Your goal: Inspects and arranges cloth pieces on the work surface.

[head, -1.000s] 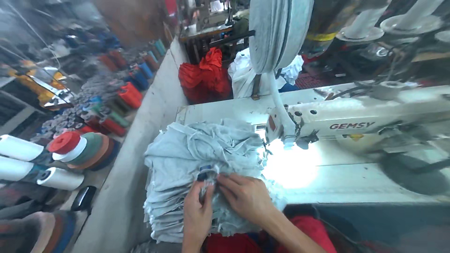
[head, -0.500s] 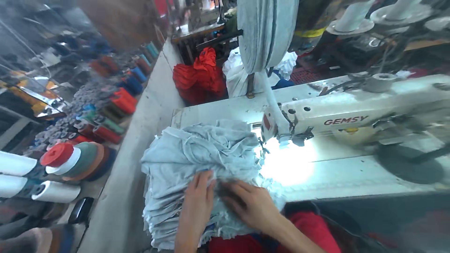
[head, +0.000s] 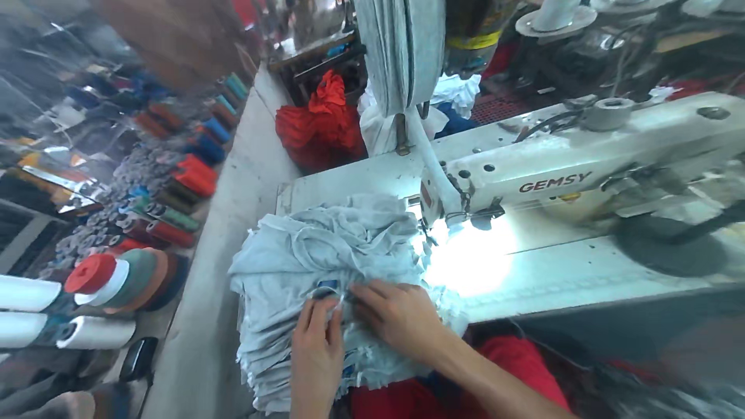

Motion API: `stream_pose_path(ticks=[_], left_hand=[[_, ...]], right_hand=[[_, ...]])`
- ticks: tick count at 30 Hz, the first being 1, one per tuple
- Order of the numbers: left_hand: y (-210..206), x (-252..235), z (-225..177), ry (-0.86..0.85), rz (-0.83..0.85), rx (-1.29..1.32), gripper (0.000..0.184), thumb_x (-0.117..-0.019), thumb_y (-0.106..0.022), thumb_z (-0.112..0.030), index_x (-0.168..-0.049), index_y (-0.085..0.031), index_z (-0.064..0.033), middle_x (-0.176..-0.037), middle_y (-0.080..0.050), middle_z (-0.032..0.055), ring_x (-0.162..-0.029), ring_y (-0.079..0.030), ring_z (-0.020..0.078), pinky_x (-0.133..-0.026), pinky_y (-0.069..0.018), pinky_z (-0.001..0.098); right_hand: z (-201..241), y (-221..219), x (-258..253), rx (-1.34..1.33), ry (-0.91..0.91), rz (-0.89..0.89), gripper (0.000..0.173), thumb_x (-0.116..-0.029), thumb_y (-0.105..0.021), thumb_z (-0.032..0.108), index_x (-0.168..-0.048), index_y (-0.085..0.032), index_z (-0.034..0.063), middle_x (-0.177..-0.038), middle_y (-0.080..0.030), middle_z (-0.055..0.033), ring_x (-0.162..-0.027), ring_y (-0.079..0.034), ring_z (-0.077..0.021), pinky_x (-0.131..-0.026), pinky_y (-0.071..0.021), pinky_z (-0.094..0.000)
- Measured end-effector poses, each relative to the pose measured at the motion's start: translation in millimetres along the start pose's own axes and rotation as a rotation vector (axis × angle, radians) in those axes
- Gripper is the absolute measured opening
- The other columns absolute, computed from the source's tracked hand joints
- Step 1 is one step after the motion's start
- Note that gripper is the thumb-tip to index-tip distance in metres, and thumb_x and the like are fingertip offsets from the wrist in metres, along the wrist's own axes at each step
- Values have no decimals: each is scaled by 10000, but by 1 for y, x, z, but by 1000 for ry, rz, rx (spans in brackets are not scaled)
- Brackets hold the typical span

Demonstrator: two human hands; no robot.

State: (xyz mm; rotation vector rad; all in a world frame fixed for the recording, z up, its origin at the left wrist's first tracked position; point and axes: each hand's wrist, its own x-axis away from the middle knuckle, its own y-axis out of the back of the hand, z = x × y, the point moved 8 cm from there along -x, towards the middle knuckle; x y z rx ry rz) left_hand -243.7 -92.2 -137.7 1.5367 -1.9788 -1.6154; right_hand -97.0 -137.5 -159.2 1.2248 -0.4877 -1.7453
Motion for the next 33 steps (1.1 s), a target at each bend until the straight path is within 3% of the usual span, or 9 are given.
stream_pose_path(ticks=[7, 16, 20, 26, 30, 33], left_hand=[[-4, 5, 3, 8, -6, 26, 202, -982, -597, -206, -1045, -743, -81, -1021, -709, 59, -913, -685, 88, -806, -584, 237], [-6, 8, 5, 13, 33, 62, 195, -968, -606, -219, -1029, -750, -102, -1011, -699, 37, -879, -672, 55, -775, -576, 202], [-4, 10, 13, 51, 44, -31, 199, -970, -610, -205, -1049, -753, -91, -1013, -697, 63, -883, -691, 121, -778, -596, 273], [-7, -5, -2, 69, 87, -90, 198, -971, -654, -217, -1061, -760, -77, -1020, -695, 107, -887, -703, 205, -786, -605, 361], [-24, -17, -11, 123, 205, -106, 344, -957, -703, -351, -1079, -748, -32, -1096, -696, 153, -941, -713, 270, -836, -606, 435], [-38, -23, -15, 142, 240, -122, 299, -939, -734, -277, -1069, -739, -8, -1124, -697, 180, -1002, -710, 315, -888, -593, 469]], right_hand=[[-2, -7, -2, -26, 21, -3, 283, -1020, -559, 266, -1235, -743, 260, -916, -725, 3, -611, -662, -191, -490, -543, -400], [-3, -4, -4, -39, 113, 4, 270, -1019, -560, 250, -1213, -748, 243, -899, -722, 2, -619, -659, -190, -496, -531, -394], [-28, -2, -10, 17, -3, 14, 320, -1032, -565, 375, -1277, -714, 233, -974, -722, -52, -612, -671, -229, -498, -554, -432], [-43, -12, -12, -90, -109, 25, 360, -1045, -539, 416, -1315, -689, 231, -1012, -716, -63, -631, -674, -230, -512, -552, -443], [-52, -14, -6, -237, -180, 50, 392, -1044, -548, 453, -1332, -679, 223, -1020, -706, -53, -685, -668, -197, -575, -563, -427], [-57, -12, -1, -292, -215, 99, 405, -1040, -545, 474, -1345, -670, 238, -1081, -713, -36, -776, -691, -181, -657, -588, -429]])
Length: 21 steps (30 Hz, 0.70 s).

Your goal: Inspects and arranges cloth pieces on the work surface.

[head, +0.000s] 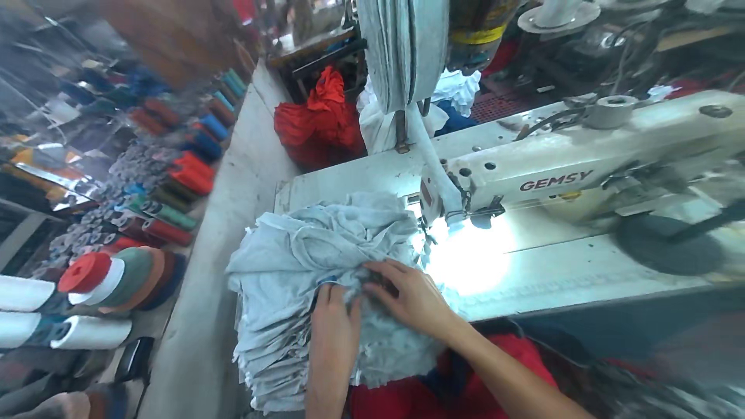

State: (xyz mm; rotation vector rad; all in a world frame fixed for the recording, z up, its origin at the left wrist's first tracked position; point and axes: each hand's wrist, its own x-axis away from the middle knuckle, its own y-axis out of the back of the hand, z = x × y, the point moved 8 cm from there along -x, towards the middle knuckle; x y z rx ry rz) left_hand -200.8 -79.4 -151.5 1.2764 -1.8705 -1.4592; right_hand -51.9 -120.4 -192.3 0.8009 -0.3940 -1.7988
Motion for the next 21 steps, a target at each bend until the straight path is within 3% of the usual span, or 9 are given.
stream_pose_path(ticks=[3, 7, 10, 16, 21], left_hand=[[2, 2, 5, -24, 1, 83, 217, -973, -671, -194, -1070, -733, -10, -1089, -710, 166, -983, -712, 296, -883, -591, 473], [6, 15, 40, 48, -104, 413, 245, -995, -624, -261, -1093, -696, -48, -863, -700, 30, -680, -647, 89, -621, -568, 294], [1, 26, 48, 49, -184, 674, 196, -1002, -623, -194, -1091, -664, -25, -797, -669, -11, -612, -616, 43, -558, -547, 219], [1, 32, 46, 26, -285, 754, 147, -988, -636, -142, -1057, -661, -15, -801, -674, -22, -620, -620, 30, -563, -552, 203], [1, 35, 44, 0, -318, 729, 147, -979, -649, -146, -1049, -661, -17, -844, -678, -15, -669, -631, 31, -600, -561, 201]], right_hand=[[2, 9, 10, -30, -20, 10, 398, -1032, -568, 457, -1349, -670, 241, -1123, -719, -26, -827, -705, -179, -688, -597, -440], [17, 24, 27, -19, 48, -75, 364, -1020, -602, 433, -1304, -696, 226, -1028, -719, -5, -717, -680, -137, -589, -581, -379], [32, 22, 35, 71, 131, -110, 336, -1001, -626, 419, -1266, -716, 234, -928, -701, -2, -612, -641, -133, -502, -547, -352], [58, 2, 30, 353, 221, -109, 286, -1009, -577, 327, -1223, -753, 259, -908, -720, 1, -596, -650, -182, -483, -536, -376], [65, -13, 25, 362, 277, -91, 248, -1002, -566, 225, -1148, -765, 240, -859, -704, 11, -628, -659, -173, -494, -537, -362]])
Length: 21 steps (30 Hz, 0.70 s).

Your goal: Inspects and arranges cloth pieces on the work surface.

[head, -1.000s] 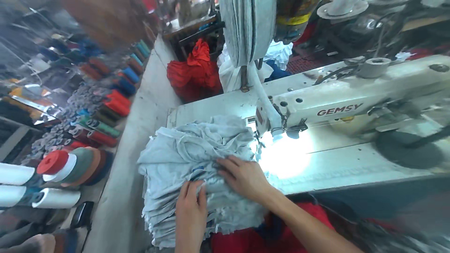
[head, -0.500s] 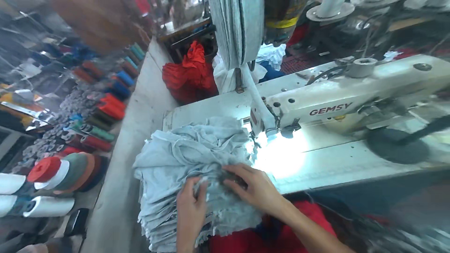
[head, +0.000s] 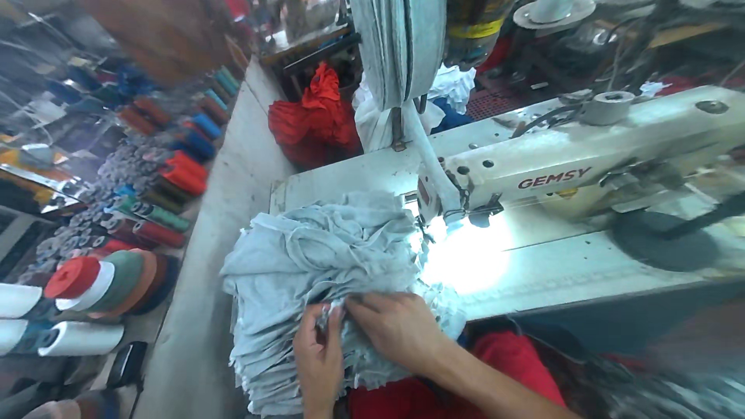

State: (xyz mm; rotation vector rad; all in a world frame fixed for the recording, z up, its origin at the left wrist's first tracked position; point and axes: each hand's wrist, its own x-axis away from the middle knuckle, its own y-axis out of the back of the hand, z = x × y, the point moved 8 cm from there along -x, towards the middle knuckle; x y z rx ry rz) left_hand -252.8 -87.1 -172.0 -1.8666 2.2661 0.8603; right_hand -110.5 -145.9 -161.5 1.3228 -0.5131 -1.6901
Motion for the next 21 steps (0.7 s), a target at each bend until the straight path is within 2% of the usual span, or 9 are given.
stream_pose_path(ticks=[5, 7, 10, 13, 15, 18, 20, 21], left_hand=[[1, 1, 7, 32, 0, 48, 145, -994, -634, -165, -1044, -655, -31, -811, -664, -19, -622, -616, 45, -557, -549, 212], [0, 2, 7, 26, -1, 60, 137, -990, -638, -161, -1040, -651, -34, -807, -659, -18, -617, -610, 47, -550, -543, 209], [0, 2, 4, -19, 20, 73, 117, -978, -651, -130, -1043, -659, -33, -857, -673, -15, -651, -621, 41, -575, -552, 202], [0, 3, 5, -57, 92, 68, 117, -981, -652, -126, -1059, -671, -42, -918, -688, -4, -695, -637, 51, -597, -567, 214], [0, 2, 4, -58, 156, -9, 108, -967, -670, -150, -1025, -688, -61, -930, -692, 1, -708, -642, 53, -601, -570, 217], [-4, -2, -5, -46, 259, -292, 161, -960, -661, -237, -1028, -718, -103, -982, -704, -6, -758, -644, 36, -658, -565, 216], [-12, -8, -14, 15, 322, -462, 229, -969, -662, -279, -1085, -716, -89, -1042, -712, 48, -802, -673, 110, -703, -584, 297], [-16, -10, -19, 70, 363, -518, 298, -973, -671, -308, -1145, -702, -67, -1099, -714, 92, -883, -705, 172, -775, -603, 365]], right_hand=[[-11, 4, 5, 10, -97, -39, 290, -1020, -551, 329, -1207, -759, 252, -908, -720, 2, -591, -641, -170, -479, -525, -358], [-11, 3, 3, 22, -105, -36, 297, -1020, -548, 319, -1223, -751, 242, -919, -717, 4, -599, -644, -170, -481, -524, -356], [-7, -4, -1, -7, -81, -25, 268, -1008, -558, 268, -1181, -762, 249, -905, -719, 7, -589, -646, -174, -469, -527, -370], [-14, -3, 2, -97, -95, -33, 255, -1022, -563, 293, -1179, -763, 263, -910, -723, 17, -605, -659, -167, -481, -542, -382], [-29, 7, 9, -165, -154, -85, 277, -1019, -594, 347, -1216, -751, 233, -923, -728, -2, -613, -668, -160, -485, -551, -377], [-59, 20, 25, -216, -282, -119, 347, -1006, -614, 408, -1267, -725, 208, -948, -716, -13, -625, -653, -138, -496, -544, -359], [-71, 23, 35, -232, -339, -100, 360, -1005, -610, 433, -1266, -728, 214, -924, -704, -2, -626, -634, -121, -514, -541, -351], [-73, 24, 39, -233, -351, -92, 361, -1001, -612, 436, -1260, -731, 214, -913, -701, -1, -621, -630, -118, -515, -540, -349]])
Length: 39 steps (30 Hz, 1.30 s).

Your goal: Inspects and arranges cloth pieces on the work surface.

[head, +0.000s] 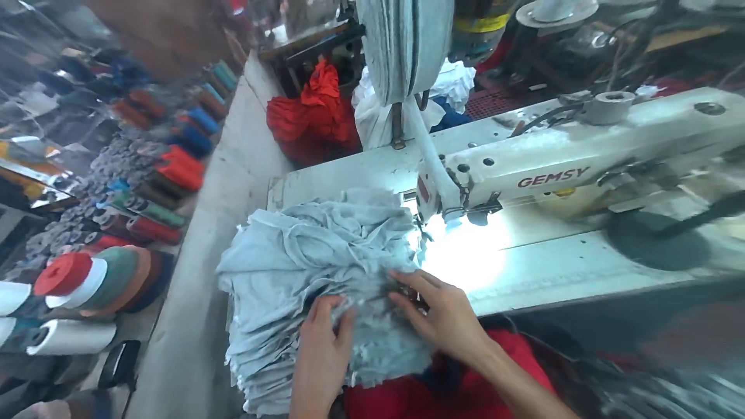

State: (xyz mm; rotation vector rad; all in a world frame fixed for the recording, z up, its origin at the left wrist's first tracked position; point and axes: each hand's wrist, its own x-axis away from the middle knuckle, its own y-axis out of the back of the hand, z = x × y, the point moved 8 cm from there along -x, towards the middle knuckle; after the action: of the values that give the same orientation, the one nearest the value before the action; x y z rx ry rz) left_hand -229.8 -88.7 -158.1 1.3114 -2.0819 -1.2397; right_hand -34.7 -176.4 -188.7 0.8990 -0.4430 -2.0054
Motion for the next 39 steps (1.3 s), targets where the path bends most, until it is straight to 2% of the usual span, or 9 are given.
stream_pose_path(ticks=[4, 7, 10, 12, 15, 24, 29, 34, 39], left_hand=[[-9, -11, -21, 62, 40, -135, 447, -965, -696, -376, -1200, -682, 4, -1172, -693, 204, -1008, -712, 326, -887, -587, 497], [-14, -13, -26, 6, -3, -218, 271, -985, -667, -241, -1105, -719, -4, -1133, -699, 210, -999, -713, 348, -877, -587, 508], [-6, -7, -15, -59, -64, -105, 192, -993, -624, -173, -1064, -729, -29, -1065, -721, 142, -954, -718, 256, -847, -601, 437], [2, -1, 6, -18, -85, 95, 220, -1016, -587, -235, -1093, -707, -68, -943, -713, 31, -791, -676, 100, -720, -585, 300], [2, 9, 26, 16, -95, 408, 218, -1024, -582, -227, -1099, -676, -45, -790, -658, -29, -596, -576, 20, -542, -508, 201], [-1, 25, 24, -140, -293, 526, 113, -995, -642, -167, -1033, -674, -66, -882, -679, -29, -677, -615, 17, -587, -540, 177], [-2, 27, 29, -138, -298, 588, 100, -1001, -635, -160, -1041, -677, -79, -908, -677, -32, -701, -618, 18, -614, -546, 174], [-4, 25, 30, -119, -284, 616, 106, -1003, -628, -162, -1054, -673, -81, -871, -671, -39, -658, -599, 16, -581, -530, 173], [-1, 28, 34, -116, -278, 682, 98, -1003, -635, -163, -1067, -677, -101, -915, -680, -36, -656, -599, 24, -569, -527, 176]], right_hand=[[0, 0, 11, 22, 5, 16, 347, -990, -611, 422, -1247, -736, 226, -921, -706, -3, -619, -635, -120, -503, -536, -340], [3, -4, 14, 24, 23, 39, 340, -985, -613, 407, -1253, -730, 235, -928, -704, 4, -612, -637, -119, -493, -534, -340], [7, -5, 14, 26, 55, 47, 344, -989, -612, 416, -1261, -728, 239, -916, -702, 2, -602, -637, -124, -485, -532, -344], [12, -4, 13, 19, 78, 49, 346, -994, -610, 430, -1258, -731, 242, -901, -699, 3, -600, -633, -123, -486, -529, -344], [25, -7, 9, 22, 129, 58, 337, -996, -615, 427, -1259, -727, 249, -902, -699, 5, -616, -647, -140, -494, -538, -358], [69, -35, 3, 152, 265, 173, 258, -1000, -585, 327, -1186, -752, 261, -892, -715, 15, -628, -665, -173, -498, -549, -391], [68, -36, 4, 137, 281, 133, 232, -1009, -583, 304, -1147, -766, 269, -858, -709, 35, -591, -644, -152, -469, -529, -372], [65, -32, -5, 262, 217, 69, 321, -994, -580, 382, -1233, -744, 242, -912, -713, 0, -581, -638, -177, -464, -519, -366], [65, -50, -10, 175, 266, 130, 274, -1000, -561, 255, -1192, -756, 275, -885, -710, 7, -589, -649, -192, -461, -528, -403]])
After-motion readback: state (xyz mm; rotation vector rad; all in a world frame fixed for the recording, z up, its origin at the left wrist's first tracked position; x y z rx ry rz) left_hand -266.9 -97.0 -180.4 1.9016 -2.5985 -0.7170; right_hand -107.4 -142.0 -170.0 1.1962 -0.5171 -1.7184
